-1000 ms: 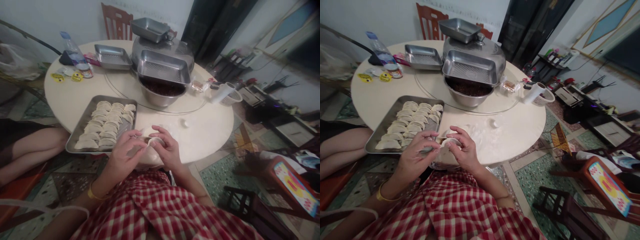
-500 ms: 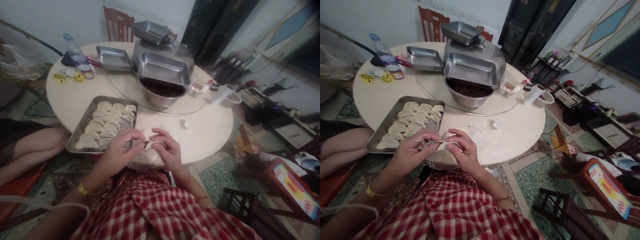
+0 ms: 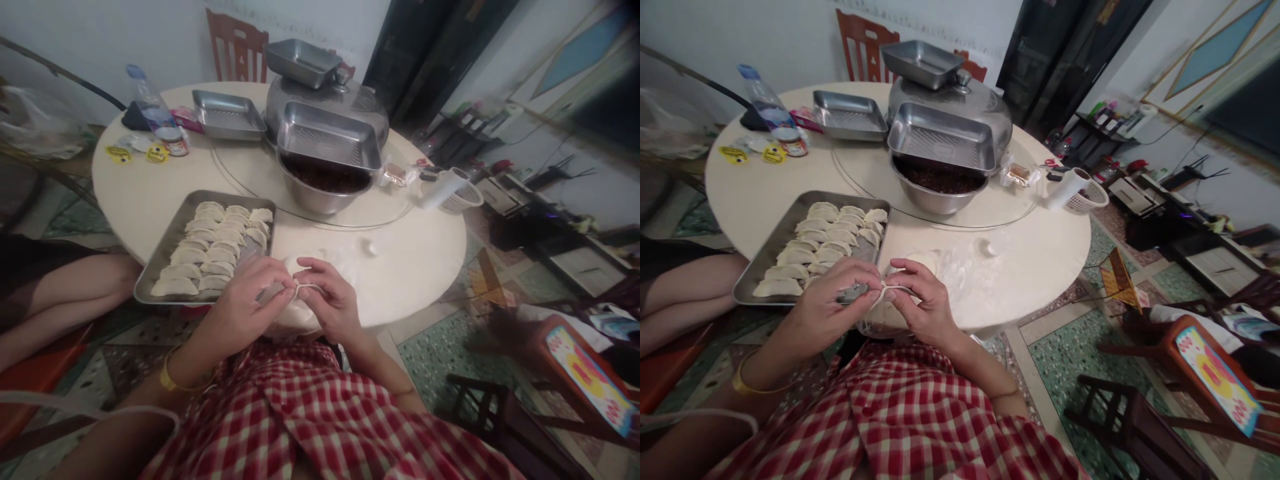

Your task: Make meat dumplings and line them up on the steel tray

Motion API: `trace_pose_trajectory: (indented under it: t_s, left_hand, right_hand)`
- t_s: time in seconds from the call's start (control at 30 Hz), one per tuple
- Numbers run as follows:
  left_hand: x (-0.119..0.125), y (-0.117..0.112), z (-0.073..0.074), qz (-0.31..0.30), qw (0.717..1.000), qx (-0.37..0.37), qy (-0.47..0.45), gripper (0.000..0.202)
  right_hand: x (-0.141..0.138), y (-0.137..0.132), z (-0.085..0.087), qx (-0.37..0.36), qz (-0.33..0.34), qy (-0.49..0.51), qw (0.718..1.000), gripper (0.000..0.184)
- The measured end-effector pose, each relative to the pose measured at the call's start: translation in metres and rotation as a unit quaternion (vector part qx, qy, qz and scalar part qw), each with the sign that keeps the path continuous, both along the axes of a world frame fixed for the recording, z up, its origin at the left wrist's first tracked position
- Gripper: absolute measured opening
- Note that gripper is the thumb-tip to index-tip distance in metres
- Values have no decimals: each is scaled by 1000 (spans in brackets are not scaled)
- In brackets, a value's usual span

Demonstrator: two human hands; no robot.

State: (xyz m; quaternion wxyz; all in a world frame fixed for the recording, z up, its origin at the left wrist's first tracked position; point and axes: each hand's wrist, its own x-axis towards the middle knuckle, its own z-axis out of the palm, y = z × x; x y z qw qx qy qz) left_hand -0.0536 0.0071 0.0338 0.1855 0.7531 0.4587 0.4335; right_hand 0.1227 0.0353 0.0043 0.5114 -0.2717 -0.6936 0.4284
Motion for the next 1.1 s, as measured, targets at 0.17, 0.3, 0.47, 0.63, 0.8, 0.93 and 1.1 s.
trace_pose_trajectory:
  t_s: [0.17, 0.3, 0.47, 0.63, 0.8, 0.93, 1.1]
  left_hand:
    - [4, -4, -6, 54, 998, -27, -11, 9]
    - [6, -6, -12, 73, 997, -11, -31, 8]
    - [6, -5, -12, 49, 996, -16, -69, 9]
    - [4, -5, -8, 16, 992, -72, -104, 13]
    - [3, -5, -10, 16, 988, -90, -128, 13]
    - [0, -7, -14, 59, 981, -129, -134, 13]
    - [-4, -8, -13, 76, 987, -124, -67, 13]
  right_hand:
    - [1, 1, -1, 9, 11, 8, 1000, 14]
    - [1, 2, -2, 29, 7, -3, 1000, 11]
    - [-1, 2, 0, 28, 8, 1, 1000, 7]
    - [-1, 2, 0, 23, -23, 1, 999, 4]
    - [-3, 2, 0, 55, -47, -28, 997, 12]
    - [-4, 2, 1, 87, -56, -26, 994, 11]
    - [-4, 1, 0, 100, -81, -37, 991, 11]
